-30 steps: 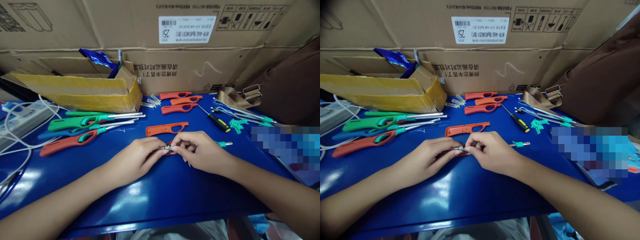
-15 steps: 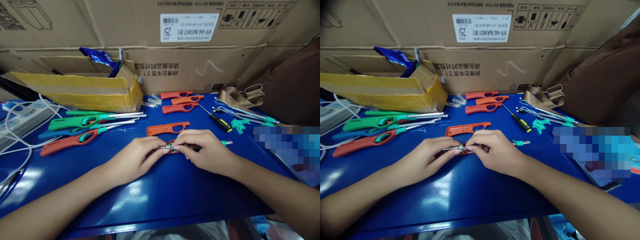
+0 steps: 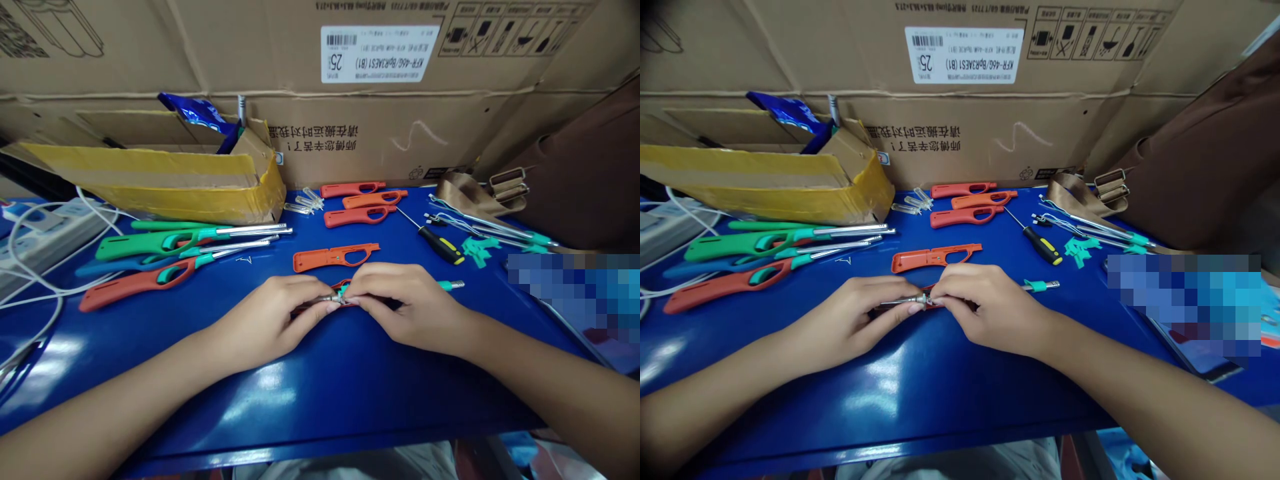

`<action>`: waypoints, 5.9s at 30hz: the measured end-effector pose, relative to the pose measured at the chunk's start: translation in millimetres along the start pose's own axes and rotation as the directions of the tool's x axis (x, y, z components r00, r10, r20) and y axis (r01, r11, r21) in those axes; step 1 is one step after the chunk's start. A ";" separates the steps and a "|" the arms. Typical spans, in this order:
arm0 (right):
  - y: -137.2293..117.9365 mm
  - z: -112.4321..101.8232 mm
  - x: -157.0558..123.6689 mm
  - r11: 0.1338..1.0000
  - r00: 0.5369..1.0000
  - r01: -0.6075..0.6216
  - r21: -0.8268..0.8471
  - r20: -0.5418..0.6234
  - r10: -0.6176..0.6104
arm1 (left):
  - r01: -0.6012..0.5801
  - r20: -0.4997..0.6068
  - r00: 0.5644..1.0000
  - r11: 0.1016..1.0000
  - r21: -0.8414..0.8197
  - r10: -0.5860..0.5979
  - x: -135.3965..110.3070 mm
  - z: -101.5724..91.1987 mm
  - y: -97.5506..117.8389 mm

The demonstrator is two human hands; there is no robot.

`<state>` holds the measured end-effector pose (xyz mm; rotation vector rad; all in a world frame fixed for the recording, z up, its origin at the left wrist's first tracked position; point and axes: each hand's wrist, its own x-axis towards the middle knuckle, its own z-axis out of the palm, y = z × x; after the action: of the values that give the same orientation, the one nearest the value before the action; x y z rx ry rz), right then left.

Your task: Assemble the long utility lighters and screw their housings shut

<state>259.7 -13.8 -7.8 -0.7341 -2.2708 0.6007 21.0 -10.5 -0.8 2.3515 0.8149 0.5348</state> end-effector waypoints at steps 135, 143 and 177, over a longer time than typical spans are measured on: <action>6.9 -6.7 -0.2 0.947 0.951 -0.061 -0.316 0.270 0.152 | 0.141 0.089 0.984 0.976 0.169 -0.157 -3.2 -32.8 -3.4; 9.0 -4.6 -1.2 0.943 0.950 -0.059 -0.327 0.273 0.153 | 0.224 0.048 0.972 0.970 0.100 -0.229 -2.0 -30.1 -5.2; 6.6 -13.3 -2.4 0.916 0.960 -0.033 -0.400 0.242 0.140 | 0.228 -0.071 0.971 0.974 0.012 -0.227 2.9 -14.6 -10.3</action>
<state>272.9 -7.8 -3.9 -1.0039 -2.6616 0.2929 11.0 3.8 4.0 2.2285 1.1099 0.5147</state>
